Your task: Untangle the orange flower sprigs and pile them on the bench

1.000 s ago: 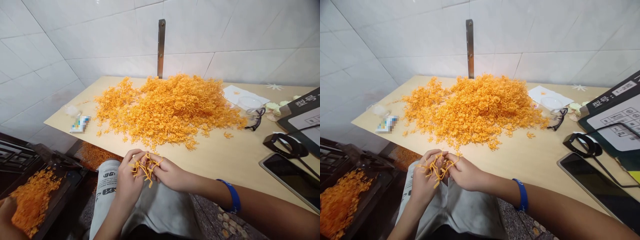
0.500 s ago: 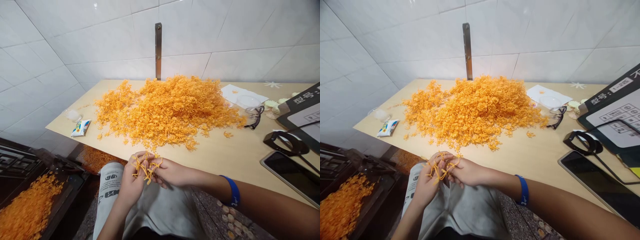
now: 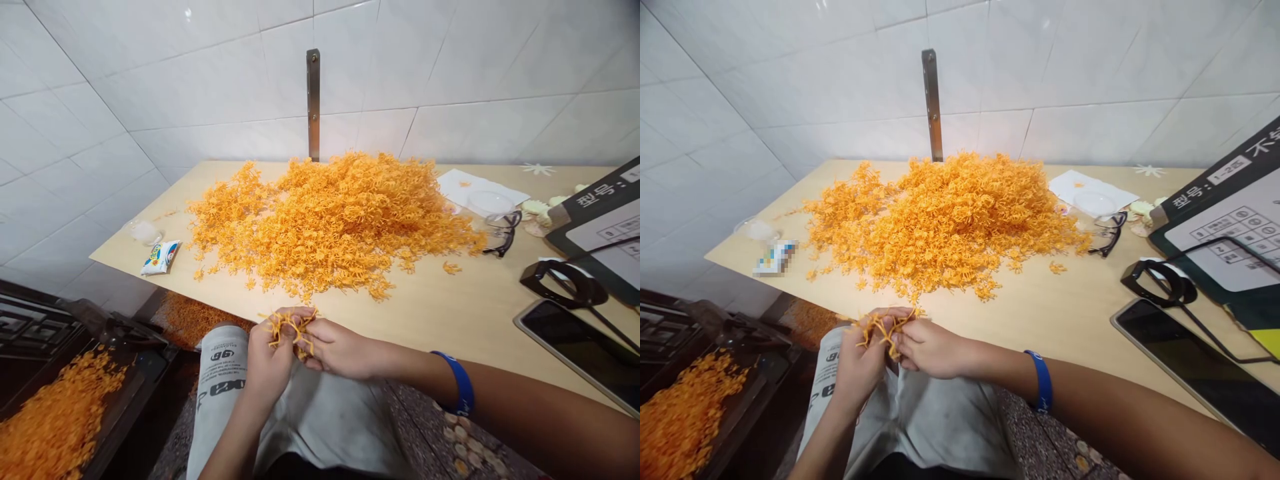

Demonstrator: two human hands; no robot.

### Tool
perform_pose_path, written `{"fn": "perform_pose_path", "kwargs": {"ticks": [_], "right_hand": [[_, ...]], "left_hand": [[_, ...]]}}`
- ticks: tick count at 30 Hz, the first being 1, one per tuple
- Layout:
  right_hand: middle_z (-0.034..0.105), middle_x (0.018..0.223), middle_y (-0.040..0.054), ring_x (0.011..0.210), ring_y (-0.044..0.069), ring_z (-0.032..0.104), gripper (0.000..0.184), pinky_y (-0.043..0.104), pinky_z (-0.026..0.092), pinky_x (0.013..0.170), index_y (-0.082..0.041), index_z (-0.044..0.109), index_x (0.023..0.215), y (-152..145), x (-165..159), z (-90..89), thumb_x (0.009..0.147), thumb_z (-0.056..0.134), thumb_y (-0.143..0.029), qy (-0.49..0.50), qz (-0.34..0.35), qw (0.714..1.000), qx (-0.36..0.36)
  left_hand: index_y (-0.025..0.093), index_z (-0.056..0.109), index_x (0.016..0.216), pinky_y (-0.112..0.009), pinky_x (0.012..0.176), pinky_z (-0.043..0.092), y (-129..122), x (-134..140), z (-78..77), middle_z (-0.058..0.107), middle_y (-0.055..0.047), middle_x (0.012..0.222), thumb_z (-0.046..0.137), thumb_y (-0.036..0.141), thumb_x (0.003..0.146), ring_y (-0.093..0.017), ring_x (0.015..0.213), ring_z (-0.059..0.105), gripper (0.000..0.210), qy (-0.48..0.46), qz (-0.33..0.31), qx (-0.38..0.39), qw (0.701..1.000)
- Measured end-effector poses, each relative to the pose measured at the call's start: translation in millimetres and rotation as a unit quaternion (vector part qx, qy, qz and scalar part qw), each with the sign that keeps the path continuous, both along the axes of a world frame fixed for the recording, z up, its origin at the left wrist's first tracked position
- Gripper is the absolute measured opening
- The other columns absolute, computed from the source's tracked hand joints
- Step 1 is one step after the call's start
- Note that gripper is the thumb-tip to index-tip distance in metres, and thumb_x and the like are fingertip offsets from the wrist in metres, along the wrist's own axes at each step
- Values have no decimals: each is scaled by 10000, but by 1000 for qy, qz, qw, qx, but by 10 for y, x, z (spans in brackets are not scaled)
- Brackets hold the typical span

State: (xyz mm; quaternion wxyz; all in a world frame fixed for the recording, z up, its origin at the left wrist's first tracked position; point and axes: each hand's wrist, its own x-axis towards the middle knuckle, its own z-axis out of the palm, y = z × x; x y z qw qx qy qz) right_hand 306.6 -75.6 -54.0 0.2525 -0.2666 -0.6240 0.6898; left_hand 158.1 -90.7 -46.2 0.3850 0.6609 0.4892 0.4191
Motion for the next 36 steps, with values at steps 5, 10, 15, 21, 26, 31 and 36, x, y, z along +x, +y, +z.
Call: {"fn": "perform_pose_path", "kwargs": {"ticks": [5, 10, 15, 21, 26, 31, 36], "right_hand": [[415, 579, -30, 543, 85, 375, 338, 223, 315, 543, -172, 392, 624, -30, 35, 167, 949, 353, -255, -101, 5, 982, 157], [393, 543, -39, 528, 79, 370, 377, 214, 323, 546, -175, 371, 598, -30, 46, 146, 962, 335, -270, -92, 2, 988, 120], [470, 593, -25, 518, 77, 429, 424, 201, 360, 519, -146, 518, 742, -4, 73, 81, 980, 314, -431, -51, 45, 996, 61], [474, 619, -20, 515, 81, 444, 493, 200, 372, 502, -134, 559, 822, 3, 78, 110, 944, 337, -557, -66, 75, 995, 29], [471, 559, -14, 541, 85, 433, 386, 211, 348, 550, -149, 477, 585, 12, 13, 156, 937, 420, -297, -139, 63, 979, 133], [453, 583, -13, 537, 91, 377, 350, 226, 290, 536, -160, 430, 627, -27, 52, 194, 950, 361, -276, -220, 49, 948, 226], [442, 592, -17, 546, 95, 383, 320, 232, 300, 558, -170, 406, 651, -89, 79, 205, 951, 364, -273, -206, 129, 947, 210]], "left_hand": [[180, 553, 720, -247, 607, 400, 35, -82, 9, 578, -6, 656, 445, 243, 912, -137, 609, 538, 229, 101, 113, 98, 984], [186, 469, 629, -245, 522, 314, 95, -164, 122, 455, 19, 570, 446, 323, 907, -119, 529, 415, 311, 106, 125, 54, 985], [186, 456, 657, -233, 514, 319, 61, -118, 76, 431, 25, 586, 430, 435, 923, -108, 534, 387, 365, -1, 125, -30, 992], [193, 463, 675, -246, 523, 318, -5, -96, -83, 451, 20, 579, 409, 371, 939, -117, 523, 420, 323, 37, 102, 6, 994], [188, 483, 681, -242, 529, 326, -12, -25, -100, 462, 20, 575, 389, 353, 950, -116, 526, 424, 329, 27, 63, -1, 998], [178, 485, 632, -224, 502, 308, 88, -185, 10, 455, 23, 558, 481, 312, 907, -97, 508, 402, 305, 12, 93, 21, 995], [168, 483, 671, -165, 396, 207, 277, -687, 306, 377, 63, 535, 632, 419, 815, -50, 428, 286, 325, -176, 301, 60, 935]]}}
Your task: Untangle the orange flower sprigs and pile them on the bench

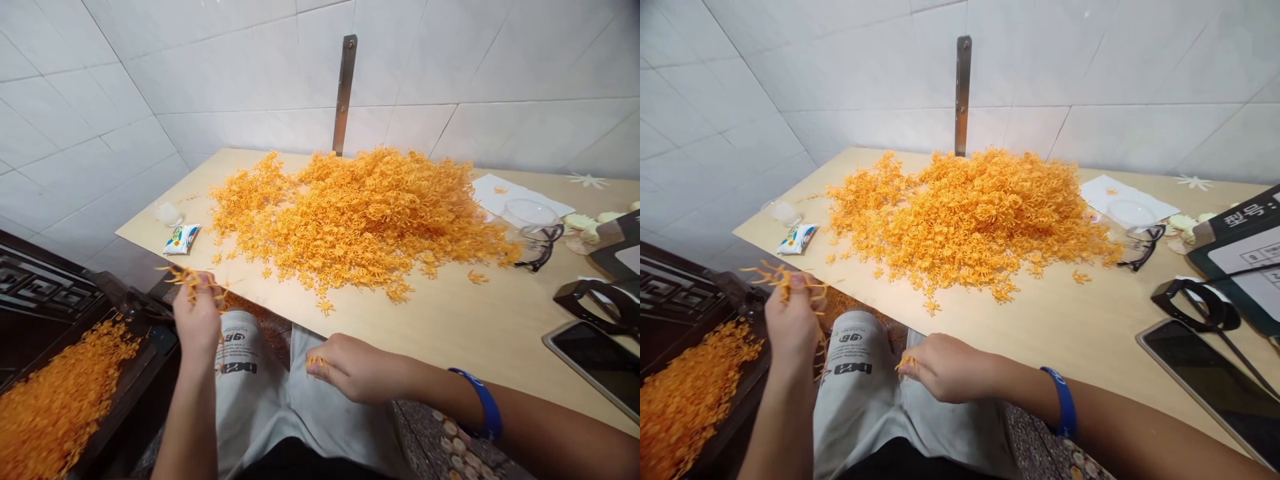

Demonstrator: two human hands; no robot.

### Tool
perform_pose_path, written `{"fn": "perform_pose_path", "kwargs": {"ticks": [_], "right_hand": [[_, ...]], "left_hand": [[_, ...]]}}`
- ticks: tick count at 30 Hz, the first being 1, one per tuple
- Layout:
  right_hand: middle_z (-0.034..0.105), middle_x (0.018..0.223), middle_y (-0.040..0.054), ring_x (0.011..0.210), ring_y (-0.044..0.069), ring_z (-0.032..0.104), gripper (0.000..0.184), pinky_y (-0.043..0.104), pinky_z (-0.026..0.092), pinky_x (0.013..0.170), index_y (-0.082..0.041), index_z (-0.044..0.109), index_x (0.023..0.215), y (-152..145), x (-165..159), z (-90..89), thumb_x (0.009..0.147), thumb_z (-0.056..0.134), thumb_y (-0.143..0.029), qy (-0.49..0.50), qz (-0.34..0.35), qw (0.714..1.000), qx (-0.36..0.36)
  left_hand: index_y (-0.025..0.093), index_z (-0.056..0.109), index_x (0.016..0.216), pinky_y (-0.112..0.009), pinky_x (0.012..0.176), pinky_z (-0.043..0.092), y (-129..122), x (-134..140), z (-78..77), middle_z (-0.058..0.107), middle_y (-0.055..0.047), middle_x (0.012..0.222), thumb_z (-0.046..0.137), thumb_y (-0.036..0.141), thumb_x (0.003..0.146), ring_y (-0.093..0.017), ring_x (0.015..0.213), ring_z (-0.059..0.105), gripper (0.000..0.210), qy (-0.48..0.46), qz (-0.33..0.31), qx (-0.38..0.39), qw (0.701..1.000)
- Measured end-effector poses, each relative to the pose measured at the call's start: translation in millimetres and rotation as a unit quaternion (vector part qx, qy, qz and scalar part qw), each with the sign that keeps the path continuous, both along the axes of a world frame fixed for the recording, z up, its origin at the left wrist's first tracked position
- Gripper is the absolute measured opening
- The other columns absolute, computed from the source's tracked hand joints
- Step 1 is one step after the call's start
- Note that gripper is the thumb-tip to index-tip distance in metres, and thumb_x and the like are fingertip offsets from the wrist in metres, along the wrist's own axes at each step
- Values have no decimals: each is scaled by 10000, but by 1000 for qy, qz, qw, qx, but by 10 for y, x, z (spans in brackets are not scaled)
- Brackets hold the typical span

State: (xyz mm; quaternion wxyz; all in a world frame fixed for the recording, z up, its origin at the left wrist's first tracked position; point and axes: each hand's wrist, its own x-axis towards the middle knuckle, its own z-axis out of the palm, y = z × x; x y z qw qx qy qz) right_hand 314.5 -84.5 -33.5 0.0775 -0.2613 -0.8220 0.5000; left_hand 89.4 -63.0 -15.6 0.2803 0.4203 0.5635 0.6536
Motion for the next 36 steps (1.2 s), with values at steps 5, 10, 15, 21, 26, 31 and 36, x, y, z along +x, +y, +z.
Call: {"fn": "perform_pose_path", "kwargs": {"ticks": [5, 10, 15, 21, 26, 31, 36], "right_hand": [[511, 650, 7, 610, 119, 485, 371, 242, 404, 627, -178, 441, 697, 39, -19, -78, 977, 299, -375, 109, -78, 989, -66], [614, 767, 62, 699, 182, 573, 231, 274, 408, 629, -176, 527, 822, 192, 128, 108, 936, 355, -279, -42, -164, 974, 153], [666, 890, 120, 682, 229, 605, 338, 296, 397, 567, -144, 595, 1078, 642, 444, 343, 823, 378, -95, -263, -247, 848, 389], [648, 1110, 155, 877, 265, 644, 681, 328, 495, 651, -111, 383, 1419, 1057, 625, 375, 745, 377, -9, -299, -227, 808, 454], [630, 1144, 169, 976, 296, 628, 649, 390, 522, 776, -99, 374, 1431, 949, 535, 481, 783, 378, -60, -256, -269, 811, 452], [655, 1123, 136, 964, 248, 645, 448, 394, 517, 860, -133, 520, 1294, 659, 363, 520, 879, 353, -148, -155, -263, 862, 405], [687, 1092, 132, 917, 225, 676, 362, 361, 556, 786, -171, 576, 1218, 298, 176, 456, 954, 378, -320, -94, -195, 917, 334]], "left_hand": [[167, 455, 692, -125, 360, 186, -20, -52, 113, 335, 81, 536, 625, 292, 817, -26, 394, 239, 245, -286, -117, -55, 950], [153, 514, 802, -119, 384, 254, -30, 22, 20, 425, 49, 633, 484, 216, 870, -26, 424, 331, 98, -503, -197, -84, 837], [141, 553, 863, -144, 423, 307, -62, -14, 1, 466, 13, 696, 483, 279, 860, -44, 475, 379, 155, -557, -246, -76, 790], [126, 604, 954, -181, 480, 370, -144, 13, -15, 489, -15, 742, 487, 324, 811, -70, 528, 422, 271, -541, -280, -76, 789], [115, 626, 961, -204, 502, 391, -182, 4, -16, 522, -35, 773, 484, 365, 757, -89, 561, 460, 353, -542, -323, -81, 771], [122, 625, 1034, -300, 707, 510, -193, -14, -55, 649, -115, 1023, 472, 312, 758, -170, 788, 629, 368, -539, -332, -84, 770], [169, 608, 1065, -375, 825, 532, -268, -88, 51, 639, -116, 1199, 465, 202, 801, -213, 974, 660, 302, -477, -301, -85, 821]]}}
